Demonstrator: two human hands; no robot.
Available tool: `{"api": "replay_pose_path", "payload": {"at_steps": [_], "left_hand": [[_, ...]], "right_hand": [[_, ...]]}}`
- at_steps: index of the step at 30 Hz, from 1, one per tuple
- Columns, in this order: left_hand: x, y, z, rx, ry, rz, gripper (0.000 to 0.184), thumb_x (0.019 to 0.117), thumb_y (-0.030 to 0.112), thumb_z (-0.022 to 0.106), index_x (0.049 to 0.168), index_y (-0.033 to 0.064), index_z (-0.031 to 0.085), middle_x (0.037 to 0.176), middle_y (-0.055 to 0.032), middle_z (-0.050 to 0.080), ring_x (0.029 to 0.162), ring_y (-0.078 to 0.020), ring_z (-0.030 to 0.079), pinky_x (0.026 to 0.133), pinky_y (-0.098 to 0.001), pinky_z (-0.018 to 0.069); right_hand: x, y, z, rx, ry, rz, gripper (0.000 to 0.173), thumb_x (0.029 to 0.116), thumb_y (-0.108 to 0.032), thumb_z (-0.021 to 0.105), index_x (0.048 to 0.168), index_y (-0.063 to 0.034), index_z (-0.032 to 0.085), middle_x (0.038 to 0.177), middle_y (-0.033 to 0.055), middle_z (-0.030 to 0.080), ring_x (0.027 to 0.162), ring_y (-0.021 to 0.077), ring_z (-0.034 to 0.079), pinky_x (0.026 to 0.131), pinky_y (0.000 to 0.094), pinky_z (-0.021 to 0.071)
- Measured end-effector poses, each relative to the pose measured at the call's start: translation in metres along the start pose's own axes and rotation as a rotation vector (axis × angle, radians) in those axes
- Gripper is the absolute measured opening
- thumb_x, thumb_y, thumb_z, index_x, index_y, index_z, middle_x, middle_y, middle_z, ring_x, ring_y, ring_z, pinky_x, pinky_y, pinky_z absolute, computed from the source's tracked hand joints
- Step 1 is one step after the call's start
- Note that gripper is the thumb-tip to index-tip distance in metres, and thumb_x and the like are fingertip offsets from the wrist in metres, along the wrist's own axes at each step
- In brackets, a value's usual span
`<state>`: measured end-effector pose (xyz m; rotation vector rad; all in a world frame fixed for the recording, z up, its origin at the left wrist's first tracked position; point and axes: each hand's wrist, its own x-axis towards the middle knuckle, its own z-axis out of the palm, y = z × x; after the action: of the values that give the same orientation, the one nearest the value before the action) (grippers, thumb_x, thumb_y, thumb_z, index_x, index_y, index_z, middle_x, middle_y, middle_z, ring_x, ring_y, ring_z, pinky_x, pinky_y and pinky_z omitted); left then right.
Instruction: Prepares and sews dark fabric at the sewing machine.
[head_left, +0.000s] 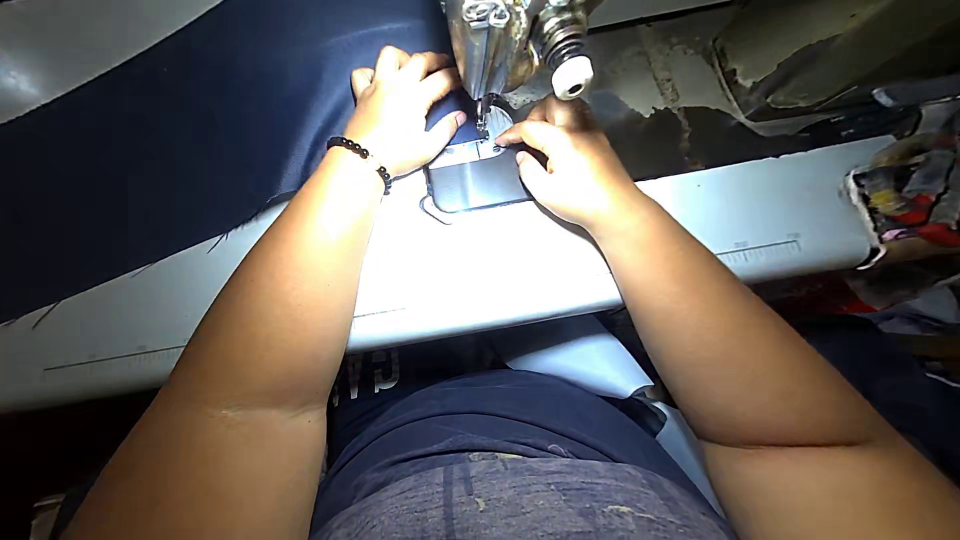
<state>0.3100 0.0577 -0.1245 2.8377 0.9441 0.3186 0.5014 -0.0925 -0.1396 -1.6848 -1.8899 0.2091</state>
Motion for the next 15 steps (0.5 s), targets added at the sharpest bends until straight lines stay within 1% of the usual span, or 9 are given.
{"api": "replay_pose_path", "payload": {"at_steps": [3,6,9,10,11,12,13,14,15], "left_hand": [[-0.001,0.001,-0.001,-0.005,-0.011,-0.001,0.05,0.0995,0.054,0.043,0.133,0.0279,0.068,0.154,-0.0072,0.051,0.14,-0.0367,0.041,0.099,-0.0608,0.0321],[-0.001,0.002,-0.002,-0.014,-0.016,-0.009,0.049,0.0994,0.054,0.044,0.133,0.0293,0.069,0.154,-0.0058,0.05,0.14,-0.0349,0.041,0.099,-0.0604,0.0313],[0.0,0.002,-0.002,-0.011,-0.012,-0.011,0.049,0.0994,0.055,0.045,0.132,0.0287,0.07,0.154,-0.0056,0.05,0.141,-0.0348,0.041,0.1,-0.0611,0.031],[-0.001,0.003,-0.002,-0.013,-0.015,-0.013,0.048,0.0995,0.054,0.045,0.132,0.0284,0.07,0.155,-0.0057,0.05,0.141,-0.0346,0.04,0.101,-0.0612,0.0306],[-0.002,0.004,-0.003,-0.015,-0.018,-0.015,0.048,0.0999,0.054,0.045,0.133,0.028,0.069,0.155,-0.0059,0.05,0.141,-0.0346,0.04,0.101,-0.0611,0.0303],[-0.001,0.005,-0.004,-0.012,-0.021,-0.017,0.049,0.1001,0.054,0.045,0.134,0.0285,0.069,0.155,-0.0056,0.049,0.141,-0.0343,0.041,0.101,-0.0608,0.0302],[-0.001,0.005,-0.004,-0.006,-0.022,-0.018,0.049,0.1003,0.054,0.044,0.134,0.0293,0.069,0.155,-0.0052,0.049,0.141,-0.0339,0.041,0.102,-0.0605,0.0302],[0.0,0.004,-0.003,-0.001,-0.02,-0.016,0.049,0.1004,0.055,0.044,0.134,0.0302,0.069,0.155,-0.0048,0.05,0.14,-0.0335,0.042,0.102,-0.0601,0.0304],[0.0,0.003,-0.003,0.006,-0.019,-0.017,0.049,0.1005,0.055,0.043,0.135,0.0317,0.068,0.155,-0.0038,0.05,0.139,-0.0326,0.042,0.101,-0.0593,0.0306]], "right_hand": [[0.0,0.001,0.0,0.011,-0.001,-0.001,0.034,0.0939,-0.007,0.052,0.118,-0.0111,0.076,0.113,0.0175,0.065,0.115,0.033,0.057,0.102,0.0439,0.0432],[0.0,0.002,0.0,0.016,-0.007,0.004,0.034,0.0947,-0.009,0.052,0.119,-0.0115,0.076,0.114,0.0169,0.065,0.116,0.0331,0.056,0.103,0.0446,0.0423],[-0.001,0.001,-0.002,0.051,-0.008,-0.005,0.031,0.0953,-0.009,0.054,0.116,-0.0103,0.077,0.115,0.0175,0.066,0.118,0.0324,0.056,0.104,0.043,0.0417],[-0.004,-0.001,-0.006,0.08,-0.005,-0.007,0.029,0.0965,-0.01,0.055,0.115,-0.0089,0.077,0.116,0.0175,0.067,0.119,0.0306,0.058,0.105,0.0416,0.0426],[-0.008,-0.005,-0.015,0.115,0.024,-0.021,0.025,0.0978,-0.012,0.057,0.112,-0.0065,0.078,0.112,0.0162,0.07,0.113,0.0261,0.063,0.102,0.0384,0.0472],[-0.014,-0.008,-0.029,0.168,0.096,-0.047,0.022,0.0984,-0.012,0.059,0.105,-0.0034,0.078,0.103,0.0135,0.073,0.099,0.0183,0.068,0.091,0.0318,0.0537],[-0.023,-0.009,-0.051,0.233,0.188,-0.057,0.021,0.1,-0.013,0.059,0.101,-0.0003,0.076,0.097,0.0105,0.074,0.089,0.0111,0.07,0.082,0.0268,0.0583],[-0.037,0.0,-0.08,0.298,0.279,-0.041,0.021,0.1023,-0.013,0.056,0.103,0.0004,0.072,0.098,0.0069,0.074,0.086,0.0067,0.07,0.078,0.0253,0.0602],[-0.055,0.023,-0.114,0.366,0.337,-0.007,0.022,0.1046,-0.013,0.051,0.109,0.0001,0.067,0.103,0.0034,0.072,0.089,0.0036,0.067,0.081,0.0244,0.058]]}}
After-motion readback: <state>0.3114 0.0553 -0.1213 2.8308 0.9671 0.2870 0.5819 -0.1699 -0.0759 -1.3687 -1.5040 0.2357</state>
